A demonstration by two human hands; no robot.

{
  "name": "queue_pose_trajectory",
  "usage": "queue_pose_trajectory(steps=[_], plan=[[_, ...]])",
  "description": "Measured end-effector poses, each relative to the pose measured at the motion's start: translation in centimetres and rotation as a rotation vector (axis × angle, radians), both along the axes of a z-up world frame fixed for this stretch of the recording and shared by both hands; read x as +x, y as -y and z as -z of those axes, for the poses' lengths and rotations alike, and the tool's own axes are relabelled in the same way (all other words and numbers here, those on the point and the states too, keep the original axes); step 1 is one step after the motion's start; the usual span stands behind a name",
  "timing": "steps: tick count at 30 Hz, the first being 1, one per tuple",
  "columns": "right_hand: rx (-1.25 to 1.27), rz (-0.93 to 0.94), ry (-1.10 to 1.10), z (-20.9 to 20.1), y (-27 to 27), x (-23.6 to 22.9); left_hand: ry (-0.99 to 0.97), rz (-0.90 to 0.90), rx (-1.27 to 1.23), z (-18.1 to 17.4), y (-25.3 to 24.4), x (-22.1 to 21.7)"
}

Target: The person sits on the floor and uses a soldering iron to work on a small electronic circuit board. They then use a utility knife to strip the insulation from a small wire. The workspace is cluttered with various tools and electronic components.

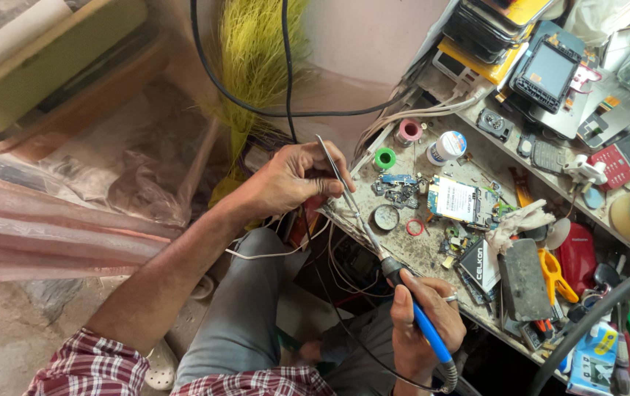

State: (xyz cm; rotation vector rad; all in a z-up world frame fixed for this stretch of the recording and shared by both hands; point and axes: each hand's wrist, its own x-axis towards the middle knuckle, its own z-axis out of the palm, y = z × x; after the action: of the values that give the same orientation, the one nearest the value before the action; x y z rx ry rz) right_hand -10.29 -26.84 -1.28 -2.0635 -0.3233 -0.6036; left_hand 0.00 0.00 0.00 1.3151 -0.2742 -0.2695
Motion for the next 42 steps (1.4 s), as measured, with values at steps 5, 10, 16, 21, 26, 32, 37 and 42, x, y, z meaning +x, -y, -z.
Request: queue_pose_trajectory(steps=[5, 10, 16, 21, 26, 32, 37, 42], plan=[[0.012, -0.019, 0.009, -0.12, -0.04, 0.15, 0.008, -0.006, 0.000, -0.16, 0.08, 0.04], [-0.007, -0.006, 0.023, -0.14, -0.05, 0.15, 0.013, 0.000, -0.017, 0.35, 0.14, 0.19], [-0.011, -0.007, 0.032, -0.20, -0.11, 0.20, 0.014, -0.006, 0.007, 0.29, 0.11, 0.22], [-0.025, 0.001, 0.021, -0.09, -0.09, 0.23, 0.005, -0.003, 0.022, 0.32, 0.08, 0.17], [0.023, 0.006, 0.016, 0.10, -0.06, 0.02, 0.016, -0.003, 0.006, 0.60, 0.03, 0.31], [0.039, 0.005, -0.008, 0.21, 0.06, 0.08, 0.000, -0.008, 0.016, 0.45, 0.03, 0.30], [-0.026, 0.006, 0.018, -0.09, -0.05, 0.16, 0.002, -0.012, 0.016, 0.13, 0.12, 0.19], [-0.015, 0.009, 0.010, -0.07, -0.08, 0.03, 0.003, -0.013, 0.020, 0.15, 0.12, 0.19]])
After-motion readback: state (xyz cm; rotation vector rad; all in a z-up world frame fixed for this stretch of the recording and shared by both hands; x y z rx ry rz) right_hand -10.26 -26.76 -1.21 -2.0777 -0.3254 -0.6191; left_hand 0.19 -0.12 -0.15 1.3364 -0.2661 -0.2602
